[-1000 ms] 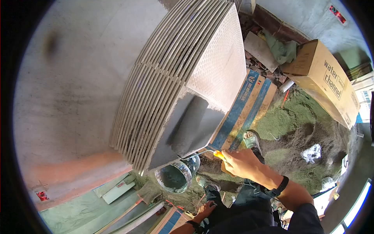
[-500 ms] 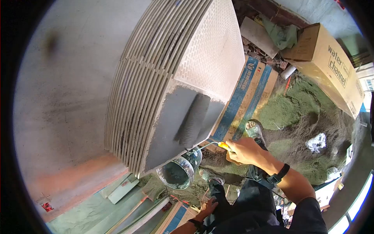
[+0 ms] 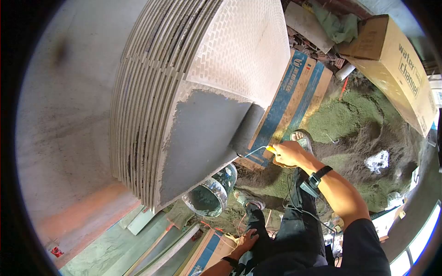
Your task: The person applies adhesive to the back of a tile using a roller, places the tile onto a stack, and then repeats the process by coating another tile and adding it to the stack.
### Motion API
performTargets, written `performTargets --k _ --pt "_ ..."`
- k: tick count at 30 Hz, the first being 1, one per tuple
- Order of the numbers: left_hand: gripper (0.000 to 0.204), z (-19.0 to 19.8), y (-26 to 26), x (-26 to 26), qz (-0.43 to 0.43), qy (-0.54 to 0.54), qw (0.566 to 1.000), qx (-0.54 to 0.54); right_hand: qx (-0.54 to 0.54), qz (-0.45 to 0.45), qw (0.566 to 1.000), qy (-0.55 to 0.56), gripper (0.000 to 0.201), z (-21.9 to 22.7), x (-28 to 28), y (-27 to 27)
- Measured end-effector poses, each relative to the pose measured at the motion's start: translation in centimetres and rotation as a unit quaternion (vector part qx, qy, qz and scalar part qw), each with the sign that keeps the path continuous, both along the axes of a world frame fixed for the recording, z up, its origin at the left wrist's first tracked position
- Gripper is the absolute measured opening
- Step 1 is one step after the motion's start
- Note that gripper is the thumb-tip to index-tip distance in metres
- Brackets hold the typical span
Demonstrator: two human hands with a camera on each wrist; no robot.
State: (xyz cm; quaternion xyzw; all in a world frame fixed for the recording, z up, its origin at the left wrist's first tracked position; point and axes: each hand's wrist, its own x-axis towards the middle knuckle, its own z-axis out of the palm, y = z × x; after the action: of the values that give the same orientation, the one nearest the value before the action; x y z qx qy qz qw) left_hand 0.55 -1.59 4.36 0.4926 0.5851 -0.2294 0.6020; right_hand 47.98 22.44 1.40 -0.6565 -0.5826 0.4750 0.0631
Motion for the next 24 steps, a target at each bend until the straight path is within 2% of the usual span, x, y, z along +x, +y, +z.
performTargets --k 3,5,8,9,10,11,12,13,17,19,21,22,23,24 --pt "0.048 -0.1 0.2 -0.5 -0.012 -0.002 1.0 0.006 0.007 0.013 1.0 -0.006 0.018 -1.4 -0.5 -0.2" --pt "0.049 0.0 0.1 -0.5 -0.033 0.001 0.999 0.02 -0.012 0.03 0.999 -0.012 0.019 0.8 -0.7 0.0" --pt "0.05 -0.8 -0.5 -1.2 -0.008 0.008 1.0 -0.005 0.038 -0.015 0.999 0.028 0.019 3.3 -1.3 -1.0" --pt "0.05 -1.1 -0.6 -1.4 -0.009 0.004 1.0 -0.006 -0.001 0.023 1.0 -0.007 0.02 4.6 -1.8 -1.0" --pt "0.05 -1.2 -0.7 -1.7 -0.005 0.002 1.0 -0.007 -0.003 0.016 1.0 0.011 0.02 5.6 -2.3 -1.1" --pt "0.05 -1.3 -0.7 -2.1 -0.001 0.0 1.0 -0.009 -0.006 0.009 1.0 0.029 0.021 6.3 -2.7 -1.4" --pt "0.05 -1.4 -0.7 -2.5 0.003 0.005 1.0 -0.011 0.056 -0.002 0.998 0.015 0.022 6.1 -3.4 -2.3" --pt "0.05 -1.5 -0.3 -2.6 0.002 0.0 1.0 -0.014 0.038 -0.01 0.999 0.031 0.023 5.9 -3.8 -2.1" --pt "0.048 -1.7 -0.3 -4.6 0.012 0.007 1.0 -0.007 0.038 -0.015 0.999 0.009 0.023 1.4 -5.2 -2.2" --pt "0.043 -2.2 -0.7 -6.1 -0.011 0.02 1.0 0.006 0.031 -0.021 0.999 0.014 0.024 -1.9 -6.0 -2.5" --pt "0.043 -1.9 -0.7 -6.3 -0.019 0.056 0.998 -0.015 0.019 -0.052 0.998 0.036 0.032 -5.7 -6.9 -2.7" --pt "0.044 -2.3 -1.5 -7.0 -0.024 0.05 0.998 0.001 0.007 -0.01 1.0 -0.014 0.03 -7.0 -7.2 -2.4" --pt "0.044 -2.8 -2.4 -7.6 -0.029 0.042 0.999 0.017 -0.073 -0.065 0.994 0.055 0.03 -7.5 -6.9 -2.1" --pt "0.044 -3.3 -3.4 -8.1 -0.024 0.045 0.999 0.013 -0.045 -0.035 0.998 0.004 0.031 -9.4 -7.6 -2.0"
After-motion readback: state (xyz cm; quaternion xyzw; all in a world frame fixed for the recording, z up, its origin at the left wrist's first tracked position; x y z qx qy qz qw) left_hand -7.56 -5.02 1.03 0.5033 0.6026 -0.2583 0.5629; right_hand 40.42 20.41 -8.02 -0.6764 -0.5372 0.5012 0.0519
